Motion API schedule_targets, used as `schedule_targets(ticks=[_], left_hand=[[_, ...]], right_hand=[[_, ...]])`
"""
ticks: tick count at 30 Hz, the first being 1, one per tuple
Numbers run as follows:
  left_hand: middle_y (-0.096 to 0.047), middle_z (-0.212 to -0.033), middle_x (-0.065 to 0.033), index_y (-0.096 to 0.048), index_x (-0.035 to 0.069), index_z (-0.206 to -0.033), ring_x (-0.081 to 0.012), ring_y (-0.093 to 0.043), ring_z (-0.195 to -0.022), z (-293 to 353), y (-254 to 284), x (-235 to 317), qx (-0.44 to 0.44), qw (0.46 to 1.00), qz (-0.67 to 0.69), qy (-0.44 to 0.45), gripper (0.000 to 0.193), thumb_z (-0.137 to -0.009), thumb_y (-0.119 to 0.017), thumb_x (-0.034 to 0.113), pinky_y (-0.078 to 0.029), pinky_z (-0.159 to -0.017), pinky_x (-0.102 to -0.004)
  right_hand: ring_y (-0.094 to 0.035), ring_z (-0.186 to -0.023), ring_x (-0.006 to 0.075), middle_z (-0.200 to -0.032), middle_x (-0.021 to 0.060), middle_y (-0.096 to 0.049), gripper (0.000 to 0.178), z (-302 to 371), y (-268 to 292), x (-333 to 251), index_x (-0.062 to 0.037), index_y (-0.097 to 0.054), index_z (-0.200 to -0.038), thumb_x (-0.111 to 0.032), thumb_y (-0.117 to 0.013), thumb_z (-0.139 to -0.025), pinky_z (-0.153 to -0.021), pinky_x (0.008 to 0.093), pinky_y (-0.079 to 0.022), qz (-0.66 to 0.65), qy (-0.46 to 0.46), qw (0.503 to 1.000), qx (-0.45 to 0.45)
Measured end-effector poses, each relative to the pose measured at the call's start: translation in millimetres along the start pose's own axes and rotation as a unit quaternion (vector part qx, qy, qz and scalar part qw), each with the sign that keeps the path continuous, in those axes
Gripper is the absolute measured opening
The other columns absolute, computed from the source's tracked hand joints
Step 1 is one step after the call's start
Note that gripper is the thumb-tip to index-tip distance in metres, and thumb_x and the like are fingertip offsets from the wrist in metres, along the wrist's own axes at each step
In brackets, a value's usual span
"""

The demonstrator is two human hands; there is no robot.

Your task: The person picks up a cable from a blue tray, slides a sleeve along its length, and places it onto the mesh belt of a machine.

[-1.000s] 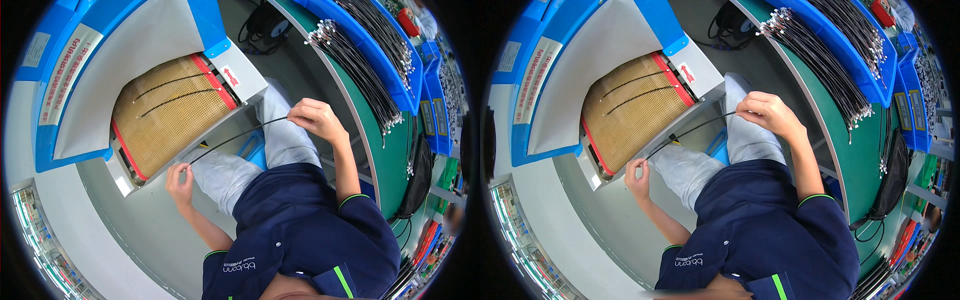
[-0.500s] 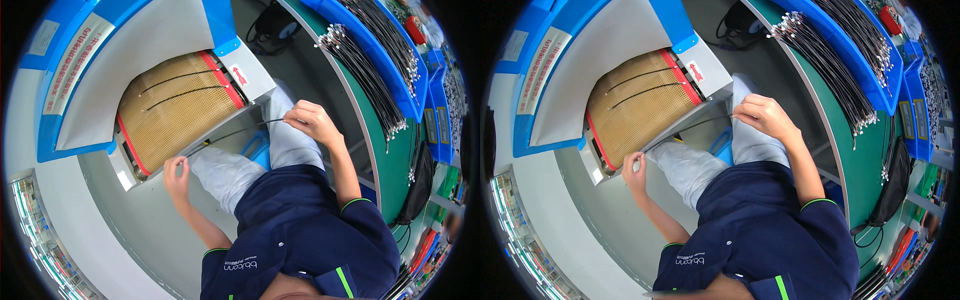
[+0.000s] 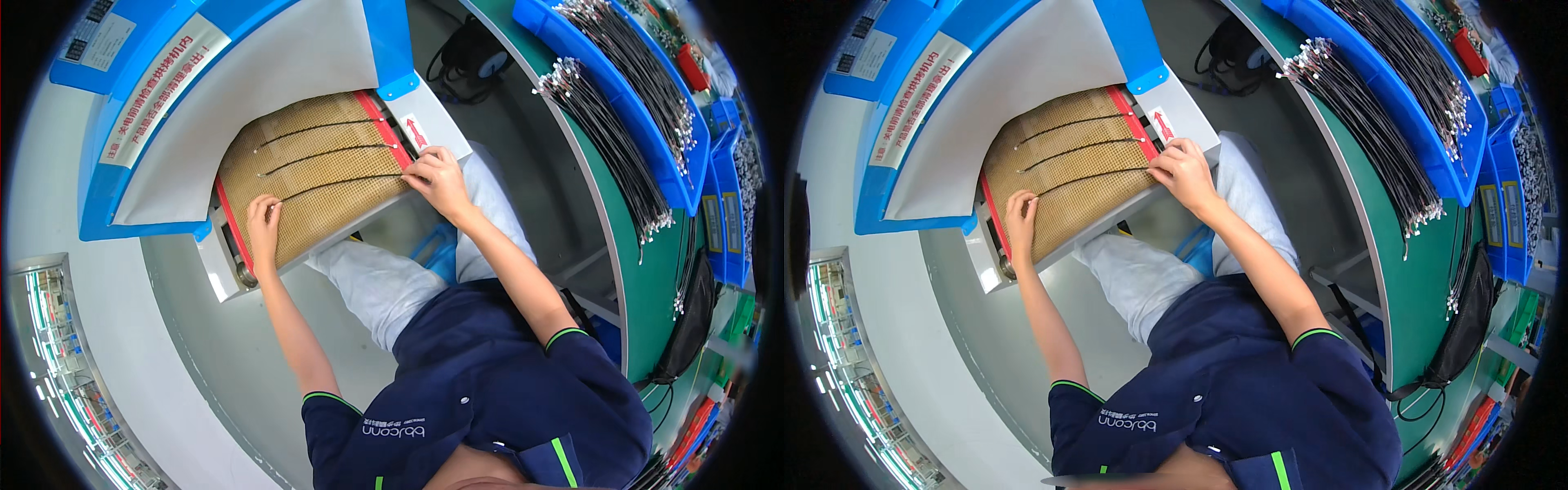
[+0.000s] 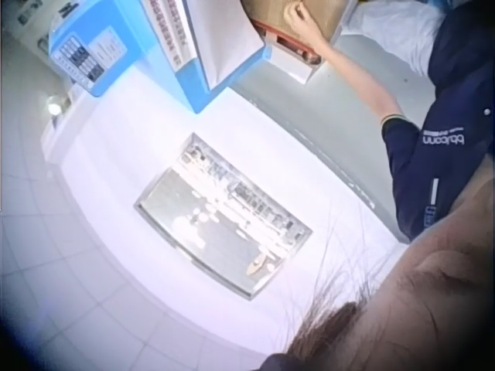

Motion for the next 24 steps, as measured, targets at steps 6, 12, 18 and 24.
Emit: schedule_targets(ticks=[6,12,18,24], left_hand=[[-0.055,-0.111,-0.0104,-0.06,0.004,-0.099,-0.0248,-0.053,-0.104,-4.9,0.7,-6.6,-0.012,0.999,-0.035,-0.004,0.018,-0.083,-0.063,0.013,-0.044,-0.087,-0.0318],[-0.056,-0.113,-0.011,-0.057,0.001,-0.108,-0.024,-0.053,-0.105,19.7,3.4,18.7,0.113,0.993,-0.008,-0.017,0.025,-0.085,-0.06,0.01,-0.043,-0.087,-0.032],[-0.058,-0.105,-0.0115,-0.057,-0.001,-0.105,-0.0234,-0.055,-0.095,90.8,-31.0,48.2,0.105,0.992,0.064,-0.018,0.021,-0.084,-0.057,0.001,-0.044,-0.084,-0.0321],[-0.058,-0.104,-0.0116,-0.061,0.003,-0.101,-0.0256,-0.056,-0.1,121.5,-86.1,102.2,-0.005,0.992,0.124,0.018,0.018,-0.083,-0.059,0.003,-0.043,-0.088,-0.0332]], right_hand=[[-0.052,-0.094,0.0236,-0.084,0.0036,-0.059,0.019,-2.2,-2.6,-1.9,-0.0083,-0.067,-0.083,-0.012,-0.073,-0.064,-0.082,0.0361,-0.043,0.023,0.009,1.0,-0.01],[-0.054,-0.091,0.0253,-0.088,0.0066,-0.061,0.017,-13.8,72.3,-1.4,-0.0083,-0.068,-0.088,-0.01,-0.07,-0.071,-0.081,0.035,-0.044,-0.002,-0.08,0.997,-0.015],[-0.056,-0.093,0.0246,-0.092,0.0102,-0.063,0.014,-29.1,217.8,-19.5,-0.0049,-0.068,-0.092,-0.009,-0.065,-0.079,-0.084,0.0328,-0.044,0.219,-0.159,0.954,0.13],[-0.056,-0.101,0.0323,-0.107,0.0182,-0.058,0.032,11.4,298.4,28.8,-0.005,-0.059,-0.111,-0.012,-0.064,-0.081,-0.089,0.036,-0.043,0.397,-0.259,0.871,0.131]])
Point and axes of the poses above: each hand's wrist, its own z-axis away from the middle knuckle, its own y-axis out of the back of the hand, x = y × z, the point moved 4 cm from there along -z, towards the middle knuckle
